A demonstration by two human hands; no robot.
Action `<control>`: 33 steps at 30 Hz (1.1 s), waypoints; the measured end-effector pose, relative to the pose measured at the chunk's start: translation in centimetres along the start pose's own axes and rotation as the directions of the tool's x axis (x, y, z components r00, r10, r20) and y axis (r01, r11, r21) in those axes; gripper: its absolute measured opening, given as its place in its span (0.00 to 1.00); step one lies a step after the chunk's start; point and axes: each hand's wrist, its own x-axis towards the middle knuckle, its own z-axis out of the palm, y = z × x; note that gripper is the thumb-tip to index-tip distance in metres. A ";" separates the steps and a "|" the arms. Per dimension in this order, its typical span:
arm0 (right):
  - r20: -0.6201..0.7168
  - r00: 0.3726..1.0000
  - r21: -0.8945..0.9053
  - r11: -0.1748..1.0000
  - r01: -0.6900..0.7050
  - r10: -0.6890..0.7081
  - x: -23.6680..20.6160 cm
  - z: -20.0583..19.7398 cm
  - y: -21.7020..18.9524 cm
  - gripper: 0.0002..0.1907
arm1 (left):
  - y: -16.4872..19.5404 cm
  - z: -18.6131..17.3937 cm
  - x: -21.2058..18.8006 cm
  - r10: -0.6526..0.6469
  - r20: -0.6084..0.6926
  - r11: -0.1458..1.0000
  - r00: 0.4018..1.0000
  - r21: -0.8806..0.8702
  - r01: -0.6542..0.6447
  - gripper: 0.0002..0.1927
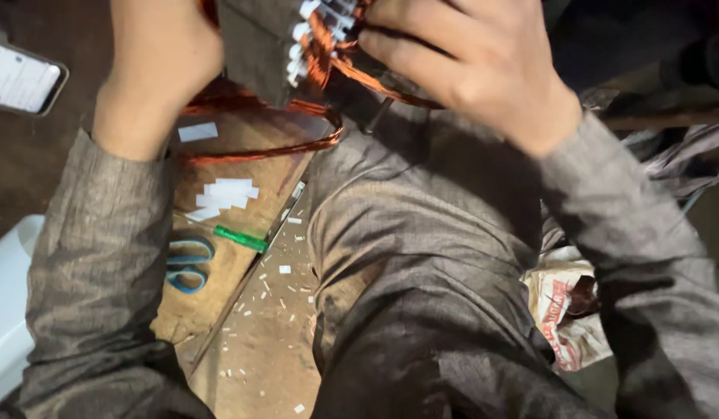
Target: The person winds copper wire around a motor stator core, inserting white insulating spacers between layers. They use a metal rod to press the wire into place and occasionally adjust the stator orientation. The task continues with repetitive winding and spacing actions.
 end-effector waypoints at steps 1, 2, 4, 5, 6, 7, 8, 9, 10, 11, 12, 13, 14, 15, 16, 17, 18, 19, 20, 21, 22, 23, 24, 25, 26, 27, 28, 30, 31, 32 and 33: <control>0.016 1.000 0.030 1.000 0.005 -0.005 0.1 0.3 0.7 0.11 | 0.0 0.0 -0.1 -0.018 0.000 1.000 1.000 -0.015 0.018 0.08; 0.017 1.000 0.029 1.000 0.000 -0.001 0.0 0.4 0.8 0.11 | 0.0 0.0 0.0 -0.031 -0.015 0.999 0.999 -0.039 0.030 0.07; -0.003 1.000 0.000 1.000 -0.016 0.016 -0.2 0.7 0.9 0.11 | 0.3 -0.1 0.3 -0.067 -0.043 0.993 0.997 -0.095 0.063 0.05; -0.021 0.999 0.000 0.999 -0.039 0.039 -0.2 0.8 0.6 0.10 | 0.6 -0.2 0.5 -0.091 -0.062 0.987 0.994 -0.140 0.081 0.04; -0.040 0.997 0.001 0.998 -0.062 0.062 -0.1 0.9 0.0 0.10 | 1.0 -0.3 0.7 -0.112 -0.081 0.977 0.990 -0.188 0.095 0.04; -0.060 0.993 0.023 0.995 -0.098 0.099 0.1 0.8 -0.4 0.08 | 1.4 -0.5 0.8 -0.129 -0.103 0.964 0.986 -0.247 0.100 0.04; -0.089 0.985 0.061 0.988 -0.141 0.146 0.5 0.7 -1.1 0.07 | 1.9 -0.6 0.9 -0.142 -0.128 0.947 0.982 -0.306 0.097 0.04; -0.117 0.974 0.102 0.978 -0.181 0.192 0.9 0.6 -1.8 0.07 | 2.5 -0.8 0.8 -0.159 -0.145 0.929 0.977 -0.358 0.098 0.05; -0.150 0.956 0.163 0.960 -0.229 0.253 1.3 0.5 -3.0 0.07 | 3.0 -1.1 0.6 -0.174 -0.155 0.907 0.972 -0.409 0.098 0.06; -0.179 0.932 0.223 0.936 -0.274 0.315 1.8 0.6 -3.9 0.08 | 3.4 -1.4 0.4 -0.185 -0.162 0.902 0.969 -0.419 0.102 0.07; -0.185 0.913 0.244 0.917 -0.315 0.363 2.3 0.8 -4.7 0.08 | 3.9 -1.8 0.2 -0.197 -0.165 0.898 0.966 -0.427 0.110 0.08; -0.191 0.893 0.269 0.896 -0.352 0.408 2.8 1.3 -5.4 0.08 | 4.3 -2.1 -0.1 -0.215 -0.168 0.892 0.962 -0.435 0.124 0.11; -0.197 0.869 0.292 0.873 -0.390 0.454 3.1 1.7 -5.9 0.08 | 4.8 -2.5 -0.3 -0.233 -0.170 0.886 0.957 -0.442 0.137 0.14; -0.185 0.850 0.329 0.846 -0.420 0.494 3.1 2.0 -6.2 0.07 | 5.2 -2.8 -0.4 -0.297 -0.128 0.843 0.946 -0.501 0.197 0.13; -0.176 0.829 0.364 0.817 -0.447 0.532 3.1 2.4 -6.4 0.07 | 5.7 -3.1 -0.5 -0.300 -0.101 0.827 0.949 -0.523 0.206 0.12; -0.165 0.804 0.397 0.785 -0.476 0.571 2.9 2.6 -6.4 0.07 | 6.2 -3.5 -0.5 -0.302 -0.073 0.811 0.950 -0.543 0.216 0.11; -0.165 0.801 0.414 0.777 -0.473 0.575 2.6 2.8 -6.4 0.07 | 6.8 -3.9 -0.7 -0.247 -0.062 0.825 0.967 -0.537 0.176 0.09; -0.159 0.797 0.433 0.766 -0.474 0.583 2.3 2.9 -6.3 0.07 | 7.5 -4.1 -0.8 -0.214 -0.044 0.832 0.976 -0.531 0.159 0.10; -0.154 0.787 0.448 0.752 -0.483 0.597 2.0 3.0 -6.3 0.07 | 8.0 -4.4 -0.9 -0.181 -0.026 0.839 0.983 -0.526 0.141 0.11; -0.149 0.777 0.462 0.738 -0.492 0.611 1.9 3.1 -6.3 0.07 | 8.4 -4.6 -0.9 -0.169 -0.009 0.843 0.986 -0.519 0.140 0.12; -0.155 0.766 0.471 0.728 -0.499 0.624 1.8 3.1 -6.3 0.07 | 8.6 -4.8 -0.8 -0.157 0.003 0.849 0.988 -0.510 0.136 0.14; -0.160 0.755 0.484 0.717 -0.501 0.636 1.9 3.2 -6.3 0.07 | 8.6 -4.9 -0.7 -0.123 -0.006 0.903 0.992 -0.415 0.109 0.13; -0.138 0.725 0.493 0.682 -0.541 0.675 2.0 3.4 -6.4 0.06 | 8.4 -5.1 -0.6 -0.089 -0.008 0.946 0.996 -0.314 0.082 0.12; -0.118 0.694 0.501 0.646 -0.576 0.711 2.1 3.5 -6.4 0.06 | 8.1 -5.0 -0.5 -0.037 -0.029 0.975 0.999 -0.221 0.030 0.13; -0.098 0.662 0.509 0.609 -0.608 0.743 2.3 3.7 -6.5 0.05 | 7.7 -5.1 -0.5 0.016 -0.049 0.992 0.999 -0.124 -0.022 0.14; -0.089 0.646 0.548 0.579 -0.604 0.758 2.4 3.9 -6.5 0.05 | 7.2 -4.8 -0.4 0.093 -0.086 0.995 0.992 -0.038 -0.097 0.16; -0.081 0.629 0.581 0.549 -0.601 0.773 2.4 4.0 -6.5 0.04 | 6.7 -4.5 -0.4 0.175 -0.118 0.984 0.977 0.047 -0.171 0.18; -0.063 0.617 0.634 0.509 -0.582 0.784 2.2 4.2 -6.4 0.04 | 6.3 -3.4 -1.1 -0.052 -0.132 0.975 0.990 -0.223 0.022 0.21; -0.061 0.624 0.651 0.505 -0.567 0.779 2.0 4.2 -6.3 0.04 | 6.1 -2.9 -1.4 -0.133 -0.115 0.949 0.985 -0.300 0.093 0.22; -0.062 0.633 0.666 0.504 -0.550 0.772 1.7 4.2 -6.3 0.04 | 5.9 -2.4 -1.9 -0.212 -0.096 0.913 0.973 -0.374 0.162 0.23; -0.049 0.655 0.660 0.516 -0.545 0.754 1.5 4.2 -6.1 0.05 | 5.6 -1.9 -2.3 -0.260 -0.078 0.897 0.962 -0.387 0.211 0.24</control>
